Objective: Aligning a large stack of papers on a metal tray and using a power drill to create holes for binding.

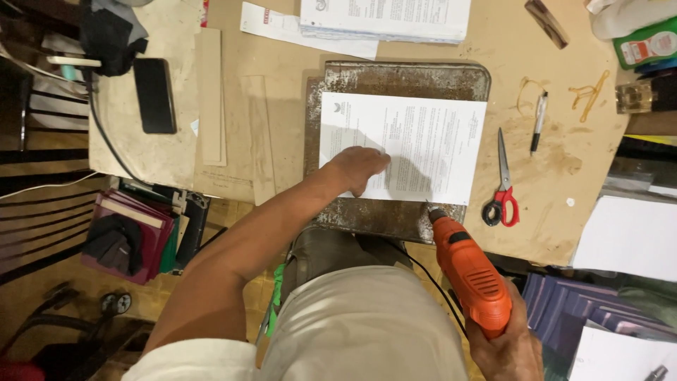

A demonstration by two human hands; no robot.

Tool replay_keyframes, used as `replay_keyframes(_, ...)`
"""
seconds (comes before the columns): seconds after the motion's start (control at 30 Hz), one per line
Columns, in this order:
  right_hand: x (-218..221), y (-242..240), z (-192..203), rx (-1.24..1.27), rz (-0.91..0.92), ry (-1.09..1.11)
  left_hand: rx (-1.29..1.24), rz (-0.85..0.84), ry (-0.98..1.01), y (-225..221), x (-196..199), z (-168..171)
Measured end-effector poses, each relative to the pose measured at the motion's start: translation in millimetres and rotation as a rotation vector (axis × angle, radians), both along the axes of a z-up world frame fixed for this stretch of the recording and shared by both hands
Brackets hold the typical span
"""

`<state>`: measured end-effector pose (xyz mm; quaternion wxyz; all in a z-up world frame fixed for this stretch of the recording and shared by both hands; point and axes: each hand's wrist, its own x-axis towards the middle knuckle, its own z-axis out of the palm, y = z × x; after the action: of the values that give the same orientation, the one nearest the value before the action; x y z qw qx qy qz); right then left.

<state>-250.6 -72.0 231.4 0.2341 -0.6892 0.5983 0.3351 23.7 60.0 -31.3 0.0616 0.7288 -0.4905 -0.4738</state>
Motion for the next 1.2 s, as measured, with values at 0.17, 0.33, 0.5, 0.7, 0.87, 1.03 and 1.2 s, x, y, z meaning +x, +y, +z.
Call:
replay_keyframes(0.17, 2, -1, 1, -0.019, 0.038, -0.005, -0.021, -0.064, -0.046, -2, -3, -19)
replay_keyframes(0.33, 24, 0, 13, 0.074, -0.025, 0.061, -0.09, 0.108, -0.004, -16, -13, -13)
replay_keyframes(0.5, 28, -2, 14, 0.092, -0.037, 0.076, -0.101, 0.326, 0.086, -53, -33, 35)
replay_keyframes(0.7, 25, -9, 9, 0.085, -0.055, 0.035, -0.08, 0.337, 0.032, -68, -41, 21)
replay_keyframes(0.87, 25, -11, 4, 0.066, -0.068, 0.037, 0.034, 0.379, 0.073, -70, -36, 27)
replay_keyframes(1.03, 28, -11, 3, 0.024, -0.077, 0.039, -0.019, 0.38, -0.004, -69, -44, 6)
replay_keyframes(1.2, 31, -11, 2, -0.02, -0.07, 0.048, 0.008, 0.387, -0.011, -73, -43, 10)
